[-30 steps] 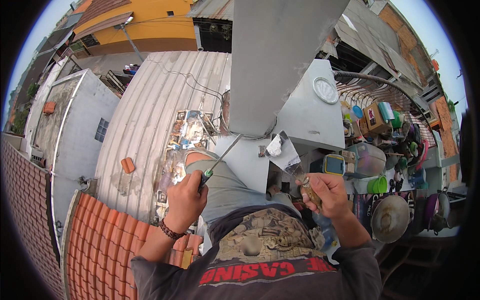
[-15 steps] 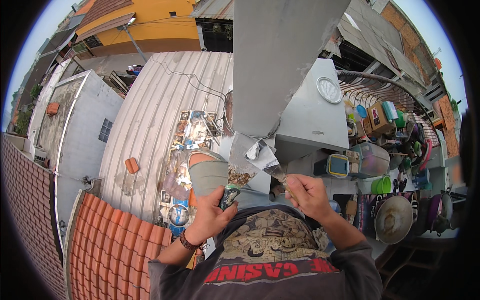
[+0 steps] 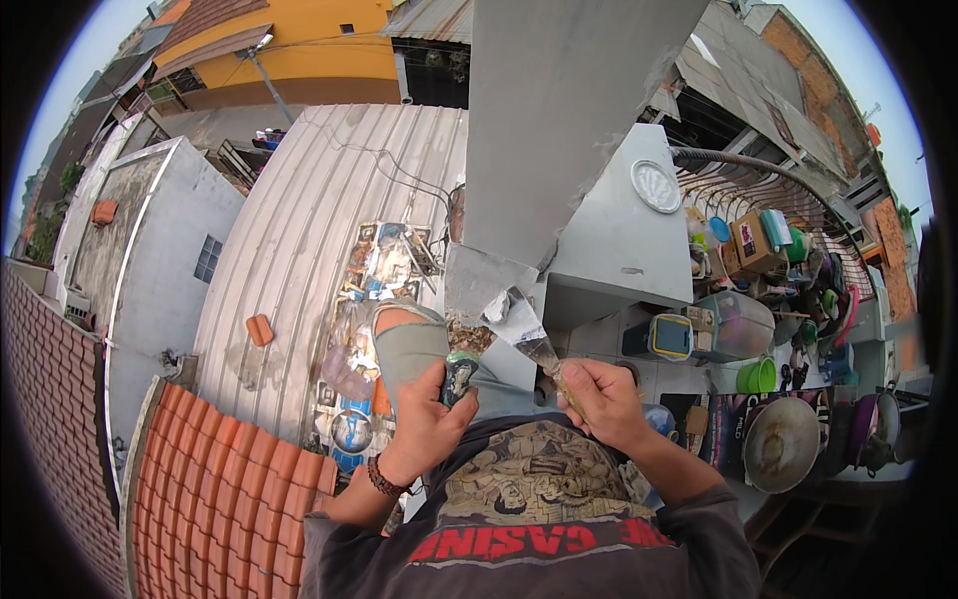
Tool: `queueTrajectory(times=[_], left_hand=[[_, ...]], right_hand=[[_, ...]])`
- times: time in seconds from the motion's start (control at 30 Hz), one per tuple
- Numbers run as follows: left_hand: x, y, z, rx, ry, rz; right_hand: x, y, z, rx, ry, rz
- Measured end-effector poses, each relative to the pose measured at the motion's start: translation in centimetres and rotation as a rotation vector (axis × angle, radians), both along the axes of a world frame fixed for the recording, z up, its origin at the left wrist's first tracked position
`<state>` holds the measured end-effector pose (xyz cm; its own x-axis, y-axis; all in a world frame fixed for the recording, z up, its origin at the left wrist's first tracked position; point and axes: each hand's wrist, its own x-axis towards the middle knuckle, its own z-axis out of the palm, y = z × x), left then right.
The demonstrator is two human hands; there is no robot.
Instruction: The person applies a white paste to a metal surface using a putty knife and a trowel. They repeatedly scoop the paste from a metal tray and spread it along the edge of the surface.
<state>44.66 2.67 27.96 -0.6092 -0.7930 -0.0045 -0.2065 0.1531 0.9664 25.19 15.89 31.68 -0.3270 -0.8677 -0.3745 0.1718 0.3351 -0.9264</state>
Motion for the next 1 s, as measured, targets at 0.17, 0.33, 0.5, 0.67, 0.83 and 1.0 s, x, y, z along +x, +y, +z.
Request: queueTrajectory(times=[0.17,0.33,0.5,0.67,0.83,1.0], left_hand=[[-0.7,1.4,-0.2,-0.068,-0.051,0.016],[-0.6,1.4,-0.5,0.008,-0.023,0.043],[-0.1,0.8,-0.4,0.253,0.015,0.076],[-0.2,1.4,-0.6,0.304,0.056,0.068],[-0.1,2.0,-1.2,0.193,0.072,-0.001],[-0.4,2.4,-0.8,0.412,0.166,0.054]], right_hand=[[0.4,-1.9,-0.4,-0.014,-0.061,-0.043],[-1.0,-1.5,1.2,-0.124,-0.092,-0.078],[-2.0,0.5,0.1,-0.013,0.027,-0.066],[-1.5,1.0,-1.0,-0.011,0.111,-0.068],[-1.6,-0.6,0.3,0.017,0.102,-0.049],[-2.5,-0.8,2.3,-0.08,0.037,-0.069]])
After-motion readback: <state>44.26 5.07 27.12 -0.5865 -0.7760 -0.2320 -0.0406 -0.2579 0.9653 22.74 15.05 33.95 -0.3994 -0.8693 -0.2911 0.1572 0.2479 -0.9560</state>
